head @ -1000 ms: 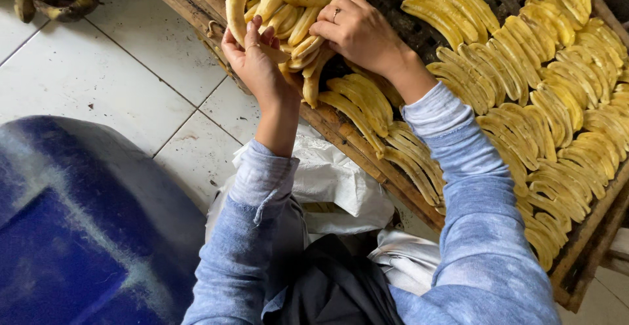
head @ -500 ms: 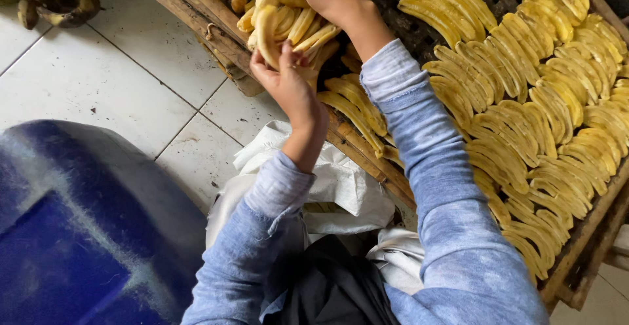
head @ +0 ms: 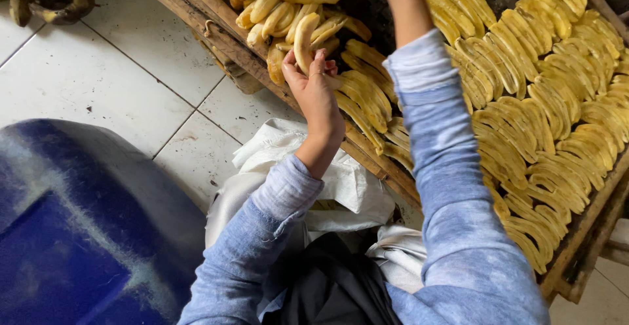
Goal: The person sits on the floor in front of a slatted wooden drying rack and arranges dried banana halves one at a time, picking each piece from a pile at the left side of the rack and placing it in neat rows on the open lattice area, turning some pieces over as they are laid down.
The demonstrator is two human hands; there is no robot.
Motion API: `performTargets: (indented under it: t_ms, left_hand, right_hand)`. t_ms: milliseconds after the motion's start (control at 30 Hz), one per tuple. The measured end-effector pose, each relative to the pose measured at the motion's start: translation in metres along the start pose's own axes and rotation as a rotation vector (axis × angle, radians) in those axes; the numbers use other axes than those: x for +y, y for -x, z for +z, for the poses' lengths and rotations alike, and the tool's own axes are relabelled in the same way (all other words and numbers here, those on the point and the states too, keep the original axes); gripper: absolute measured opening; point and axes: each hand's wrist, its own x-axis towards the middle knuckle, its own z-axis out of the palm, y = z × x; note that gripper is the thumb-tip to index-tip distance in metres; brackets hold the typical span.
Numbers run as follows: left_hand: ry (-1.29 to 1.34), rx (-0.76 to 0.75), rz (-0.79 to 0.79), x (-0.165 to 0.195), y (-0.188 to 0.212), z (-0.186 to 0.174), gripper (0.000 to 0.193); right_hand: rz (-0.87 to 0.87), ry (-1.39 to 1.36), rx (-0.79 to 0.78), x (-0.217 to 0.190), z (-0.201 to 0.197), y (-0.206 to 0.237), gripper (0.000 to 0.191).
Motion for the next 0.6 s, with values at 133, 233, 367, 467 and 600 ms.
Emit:
performTargets:
  t_ms: [133,233,367,467,600]
  left_hand:
    - [0.006,-0.006,0.030,0.008,-0.009,-0.003,0.032]
    - [0.029,-0.022,0.040,0.011,-0.011,-0.003,0.033]
    - [0.040,-0.047,0.028,0.011,-0.008,0.000,0.035]
    - [0.033,-0.058,0.017,0.012,-0.004,0.002,0.035]
    - [0.034,-0.045,-0.021,0.014,-0.002,0.006,0.034]
  right_hand:
    - [0.125,-0.392,-0.062,0.034,-0.047,0.051,0.027]
    - [0.174,-0.404,-0.011,0.054,-0.064,0.094,0.026]
    - [0.400,-0.072,-0.087,0.080,-0.069,0.136,0.036]
    - [0.433,0.055,-0.102,0.104,-0.068,0.146,0.036]
    - [0.509,-0.054,-0.043,0.135,-0.057,0.141,0.032]
